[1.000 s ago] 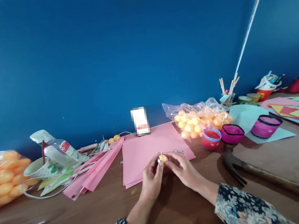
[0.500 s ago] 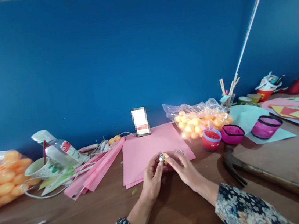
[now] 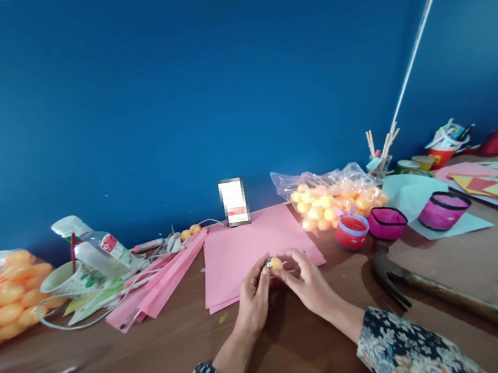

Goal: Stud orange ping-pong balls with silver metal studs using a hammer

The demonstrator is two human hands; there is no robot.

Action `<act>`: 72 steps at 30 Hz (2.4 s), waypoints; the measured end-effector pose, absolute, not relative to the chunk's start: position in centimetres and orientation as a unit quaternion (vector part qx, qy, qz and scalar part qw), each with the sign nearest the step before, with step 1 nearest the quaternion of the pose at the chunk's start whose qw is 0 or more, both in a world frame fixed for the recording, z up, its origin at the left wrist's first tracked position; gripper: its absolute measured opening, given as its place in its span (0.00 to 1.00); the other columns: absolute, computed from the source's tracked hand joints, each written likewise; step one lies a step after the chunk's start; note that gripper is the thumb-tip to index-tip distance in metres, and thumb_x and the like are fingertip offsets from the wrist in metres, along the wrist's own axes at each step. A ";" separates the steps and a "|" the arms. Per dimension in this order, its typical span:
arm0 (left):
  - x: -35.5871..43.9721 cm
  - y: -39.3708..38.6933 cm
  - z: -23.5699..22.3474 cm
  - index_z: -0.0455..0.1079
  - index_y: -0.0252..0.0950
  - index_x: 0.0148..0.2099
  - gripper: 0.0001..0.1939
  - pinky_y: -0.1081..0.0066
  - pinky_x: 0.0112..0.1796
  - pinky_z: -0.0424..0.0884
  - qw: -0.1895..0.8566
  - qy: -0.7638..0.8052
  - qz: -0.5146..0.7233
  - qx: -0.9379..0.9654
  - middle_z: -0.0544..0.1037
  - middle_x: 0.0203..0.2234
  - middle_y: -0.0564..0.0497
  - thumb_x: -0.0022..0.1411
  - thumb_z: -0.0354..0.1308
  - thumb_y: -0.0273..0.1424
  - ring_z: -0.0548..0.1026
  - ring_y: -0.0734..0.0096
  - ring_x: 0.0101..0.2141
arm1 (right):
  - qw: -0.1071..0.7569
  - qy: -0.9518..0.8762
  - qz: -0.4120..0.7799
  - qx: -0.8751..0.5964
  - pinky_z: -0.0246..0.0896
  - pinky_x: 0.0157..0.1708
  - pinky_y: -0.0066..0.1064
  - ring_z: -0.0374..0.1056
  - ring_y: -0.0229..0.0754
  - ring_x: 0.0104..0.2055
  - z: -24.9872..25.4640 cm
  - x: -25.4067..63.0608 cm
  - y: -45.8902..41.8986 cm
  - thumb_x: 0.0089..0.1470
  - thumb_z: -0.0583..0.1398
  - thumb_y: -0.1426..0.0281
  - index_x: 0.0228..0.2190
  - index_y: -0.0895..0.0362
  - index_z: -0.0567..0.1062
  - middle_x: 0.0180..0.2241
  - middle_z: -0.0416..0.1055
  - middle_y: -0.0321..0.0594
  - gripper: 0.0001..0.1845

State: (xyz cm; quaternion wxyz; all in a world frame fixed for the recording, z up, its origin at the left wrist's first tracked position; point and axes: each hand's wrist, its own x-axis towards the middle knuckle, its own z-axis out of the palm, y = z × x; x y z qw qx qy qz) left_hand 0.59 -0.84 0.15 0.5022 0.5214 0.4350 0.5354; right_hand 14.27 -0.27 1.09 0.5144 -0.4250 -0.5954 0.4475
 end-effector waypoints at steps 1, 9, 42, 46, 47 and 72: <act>0.6 -0.8 0.2 0.64 0.35 0.52 0.22 0.61 0.51 0.62 0.499 0.436 0.532 0.527 0.70 0.49 0.45 0.59 0.50 0.39 0.66 0.59 0.51 | 0.516 -0.600 0.438 -0.426 0.68 0.36 0.32 0.70 0.42 0.37 1.1 14.3 -0.3 0.49 0.59 0.63 0.37 0.56 0.66 0.37 0.70 0.41 0.14; 0.6 -0.8 0.5 0.65 0.36 0.52 0.22 0.60 0.49 0.64 0.505 0.441 0.533 0.516 0.72 0.48 0.46 0.56 0.53 0.39 0.68 0.59 0.49 | 0.524 -0.620 0.403 -0.422 0.68 0.36 0.32 0.69 0.41 0.39 1.0 14.2 -0.4 0.49 0.59 0.67 0.38 0.55 0.66 0.37 0.69 0.41 0.13; 0.7 -0.8 0.6 0.63 0.36 0.53 0.23 0.60 0.48 0.64 0.590 0.388 0.540 0.458 0.73 0.46 0.45 0.57 0.53 0.38 0.70 0.58 0.46 | 0.513 -0.664 0.344 -0.422 0.67 0.37 0.34 0.67 0.43 0.39 1.6 14.1 -0.5 0.48 0.59 0.72 0.42 0.53 0.68 0.42 0.68 0.41 0.16; 0.8 -0.9 0.8 0.64 0.35 0.52 0.22 0.58 0.46 0.66 0.621 0.343 0.561 0.427 0.71 0.48 0.42 0.58 0.51 0.39 0.71 0.57 0.45 | 0.535 -0.580 0.470 -0.397 0.65 0.42 0.36 0.67 0.45 0.44 1.2 14.2 0.0 0.48 0.60 0.67 0.42 0.54 0.68 0.43 0.69 0.42 0.17; 0.8 -0.9 0.8 0.65 0.34 0.52 0.21 0.58 0.46 0.67 0.622 0.337 0.564 0.426 0.71 0.48 0.41 0.58 0.51 0.39 0.71 0.57 0.44 | 0.540 -0.549 0.511 -0.381 0.64 0.43 0.37 0.67 0.45 0.44 1.3 14.2 0.1 0.48 0.60 0.65 0.43 0.54 0.68 0.43 0.69 0.42 0.18; 0.8 -1.0 0.6 0.66 0.35 0.48 0.19 0.62 0.44 0.69 0.519 0.426 0.548 0.498 0.74 0.43 0.43 0.54 0.57 0.35 0.72 0.60 0.43 | 0.493 -0.450 0.633 -0.392 0.61 0.29 0.26 0.69 0.37 0.31 1.9 14.2 -0.3 0.48 0.59 0.56 0.34 0.57 0.71 0.29 0.73 0.38 0.17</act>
